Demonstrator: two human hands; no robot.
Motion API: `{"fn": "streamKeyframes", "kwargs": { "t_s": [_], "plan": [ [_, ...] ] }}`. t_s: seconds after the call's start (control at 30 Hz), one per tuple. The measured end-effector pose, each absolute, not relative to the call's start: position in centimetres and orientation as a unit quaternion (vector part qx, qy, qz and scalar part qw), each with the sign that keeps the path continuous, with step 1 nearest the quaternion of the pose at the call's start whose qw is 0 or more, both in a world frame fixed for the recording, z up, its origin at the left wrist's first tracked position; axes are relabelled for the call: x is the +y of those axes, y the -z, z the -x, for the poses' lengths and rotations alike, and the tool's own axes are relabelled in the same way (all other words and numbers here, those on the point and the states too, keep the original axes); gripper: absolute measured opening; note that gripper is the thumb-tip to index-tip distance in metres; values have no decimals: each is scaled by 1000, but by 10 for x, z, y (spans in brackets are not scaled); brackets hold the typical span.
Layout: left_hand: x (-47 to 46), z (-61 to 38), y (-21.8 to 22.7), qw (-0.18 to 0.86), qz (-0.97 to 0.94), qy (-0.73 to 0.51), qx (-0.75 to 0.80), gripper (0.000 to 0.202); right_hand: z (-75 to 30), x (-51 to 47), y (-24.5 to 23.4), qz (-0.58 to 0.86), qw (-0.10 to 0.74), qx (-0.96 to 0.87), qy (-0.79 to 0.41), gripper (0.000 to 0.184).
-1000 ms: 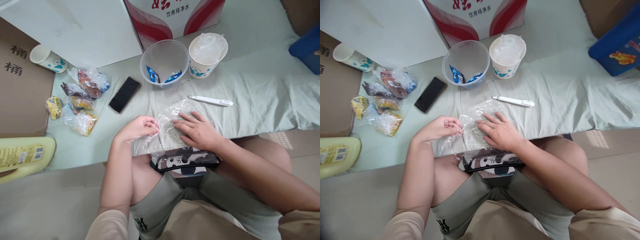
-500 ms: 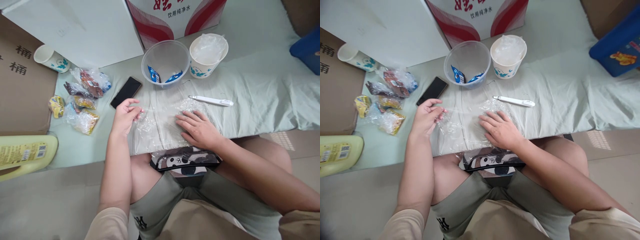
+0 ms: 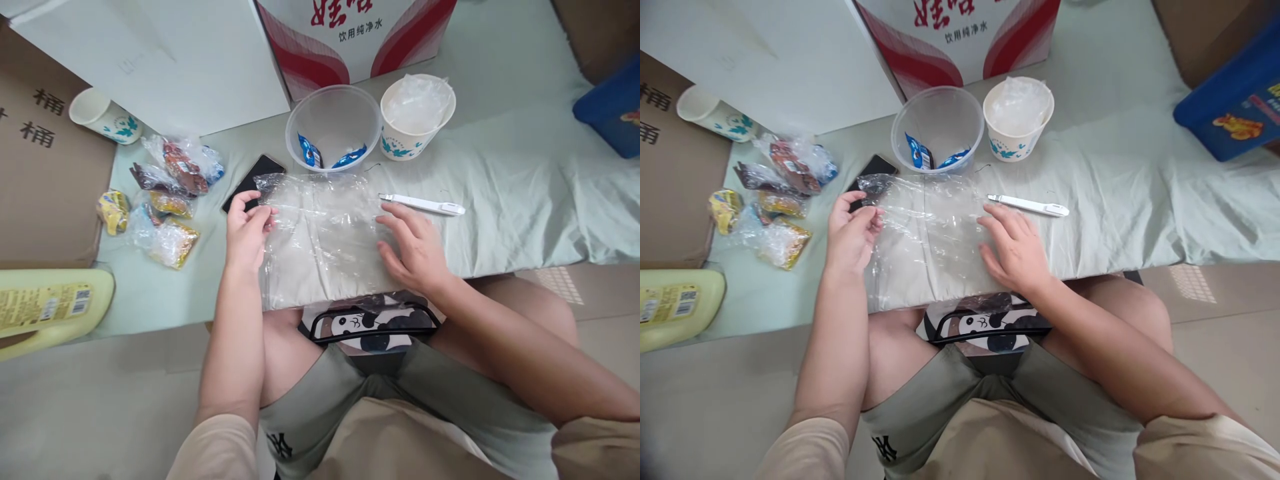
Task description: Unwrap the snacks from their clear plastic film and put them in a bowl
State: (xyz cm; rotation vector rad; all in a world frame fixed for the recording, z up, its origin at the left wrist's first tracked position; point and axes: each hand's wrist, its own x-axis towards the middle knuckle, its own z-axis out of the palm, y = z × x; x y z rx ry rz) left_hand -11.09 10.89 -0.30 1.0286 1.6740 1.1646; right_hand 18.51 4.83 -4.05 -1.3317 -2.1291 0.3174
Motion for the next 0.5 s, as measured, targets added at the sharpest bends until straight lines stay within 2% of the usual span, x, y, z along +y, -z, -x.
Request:
{"fn": "streamKeyframes", "kwargs": {
  "t_s": [0.2,0.37,0.5],
  "plan": [
    [105,112,2,415,-407,-433,689,44,-188,52,46,524,264,-803,-102,46],
    [108,120,5,326,-390,-465,724,41,-189,53,49,534,245,-804,-96,46],
    [109,127,7,316,-382,-473,728,39,-191,54,47,535,255,-800,-99,46]
  ]
}}
